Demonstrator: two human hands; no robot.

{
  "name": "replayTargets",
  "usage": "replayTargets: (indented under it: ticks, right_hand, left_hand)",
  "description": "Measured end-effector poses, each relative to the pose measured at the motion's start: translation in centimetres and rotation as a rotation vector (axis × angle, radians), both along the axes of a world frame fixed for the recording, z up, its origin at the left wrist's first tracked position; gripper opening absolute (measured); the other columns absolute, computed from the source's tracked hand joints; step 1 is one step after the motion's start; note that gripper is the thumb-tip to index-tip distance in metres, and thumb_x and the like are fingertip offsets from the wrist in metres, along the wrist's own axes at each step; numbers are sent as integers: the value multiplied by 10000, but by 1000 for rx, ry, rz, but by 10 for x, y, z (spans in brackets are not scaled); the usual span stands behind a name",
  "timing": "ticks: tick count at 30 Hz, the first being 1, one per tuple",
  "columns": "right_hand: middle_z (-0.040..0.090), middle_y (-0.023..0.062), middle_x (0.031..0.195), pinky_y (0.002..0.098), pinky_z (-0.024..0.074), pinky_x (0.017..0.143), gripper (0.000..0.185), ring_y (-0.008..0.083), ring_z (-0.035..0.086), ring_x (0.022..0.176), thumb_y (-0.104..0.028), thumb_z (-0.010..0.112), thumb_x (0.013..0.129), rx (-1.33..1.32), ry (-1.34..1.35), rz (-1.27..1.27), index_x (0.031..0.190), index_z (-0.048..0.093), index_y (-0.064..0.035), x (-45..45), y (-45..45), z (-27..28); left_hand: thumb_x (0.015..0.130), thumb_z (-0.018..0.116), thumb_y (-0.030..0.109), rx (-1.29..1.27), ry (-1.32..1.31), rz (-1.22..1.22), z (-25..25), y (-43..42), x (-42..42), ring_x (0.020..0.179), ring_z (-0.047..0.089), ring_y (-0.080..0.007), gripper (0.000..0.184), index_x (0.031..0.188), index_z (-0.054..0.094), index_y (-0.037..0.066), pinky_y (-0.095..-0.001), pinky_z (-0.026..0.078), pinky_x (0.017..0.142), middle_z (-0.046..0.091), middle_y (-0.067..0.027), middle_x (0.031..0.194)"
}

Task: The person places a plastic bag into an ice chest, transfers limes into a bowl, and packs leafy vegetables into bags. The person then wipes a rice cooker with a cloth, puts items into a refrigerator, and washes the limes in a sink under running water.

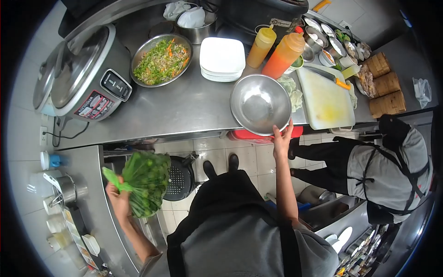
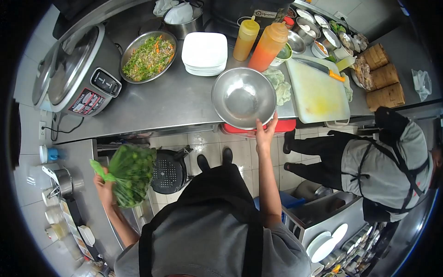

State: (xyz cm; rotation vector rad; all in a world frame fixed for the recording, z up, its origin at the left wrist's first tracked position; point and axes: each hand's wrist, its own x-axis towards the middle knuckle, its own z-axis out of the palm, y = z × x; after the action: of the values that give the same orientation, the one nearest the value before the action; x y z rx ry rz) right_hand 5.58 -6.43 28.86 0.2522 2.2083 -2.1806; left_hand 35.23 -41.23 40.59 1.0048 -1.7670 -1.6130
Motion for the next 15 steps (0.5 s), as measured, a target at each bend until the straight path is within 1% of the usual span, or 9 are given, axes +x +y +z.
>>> replayTargets:
  ticks: [2, 3, 4, 6, 7, 10, 12, 14, 15]
  right_hand:
    - [509, 143, 1068, 242, 439, 535, 681, 125, 527, 720, 7, 480, 764, 87, 59, 38, 1351, 152, -103, -24, 22, -18]
    - [559, 120, 959, 245, 420, 504, 701, 110, 502, 638, 42, 424, 712, 149, 75, 29, 1349, 168, -100, -31, 27, -13]
    - [567, 143, 959, 257, 436, 521, 692, 129, 524, 621, 31, 437, 712, 164, 38, 56, 1344, 189, -101, -40, 34, -12]
    - [578, 167, 918, 274, 450, 520, 694, 180, 554, 605, 14, 442, 703, 286, 72, 81, 1341, 190, -90, -55, 48, -13]
    - [562, 186, 967, 338, 465, 651, 704, 255, 582, 766, -30, 526, 699, 488, -7, 145, 1332, 221, -78, -57, 50, 12]
    - [483, 193, 1133, 362, 412, 812, 727, 262, 503, 1004, -91, 635, 683, 1170, 605, -86, 1307, 264, -60, -63, 14, 44]
    - [427, 188, 1218, 396, 312, 928, 807, 297, 406, 1116, -180, 714, 626, 996, 646, 213, 1291, 284, -26, -71, -36, 72]
    - [392, 156, 1256, 423, 348, 884, 831, 310, 436, 1081, -183, 728, 588, 871, 823, 378, 1298, 303, -110, -89, -85, 77]
    - [340, 139, 1299, 458, 347, 876, 796, 320, 421, 1095, -170, 699, 614, 1008, 819, 371, 1301, 297, -150, -95, -106, 75]
  left_hand:
    - [657, 551, 19, 38, 156, -159, 29, -8, -13, 656, 419, -60, 157, 798, 495, 57, -186, 311, 589, 465, 28, 733]
    - [669, 563, 30, 26, 192, -165, 43, -8, -25, 674, 432, -68, 166, 820, 498, 56, -196, 321, 605, 474, 26, 750]
    - [681, 576, 40, 12, 229, -173, 54, -5, -40, 693, 445, -75, 177, 841, 501, 56, -205, 332, 621, 482, 24, 766]
    - [688, 596, 42, 58, 291, 41, 63, 4, -75, 723, 469, -80, 204, 872, 507, 52, -223, 355, 644, 497, 21, 786]
    - [692, 605, 43, 87, 322, 147, 64, 6, -91, 739, 481, -83, 218, 887, 510, 50, -232, 367, 655, 505, 20, 796]
    - [689, 622, 18, -32, 179, -262, 50, -16, -138, 742, 507, -88, 253, 917, 515, 46, -247, 395, 677, 528, 12, 805]
    - [673, 609, -26, 6, 197, -305, 47, 5, -171, 704, 510, -75, 259, 903, 513, 40, -225, 400, 640, 534, 10, 789]
    - [666, 570, -57, 7, 170, -320, 38, 19, -200, 637, 489, -56, 195, 827, 520, 40, -204, 379, 569, 528, 20, 735]
    - [651, 540, -68, -12, 177, -375, 31, 20, -212, 607, 470, -45, 150, 752, 522, 41, -200, 356, 534, 513, 30, 688]
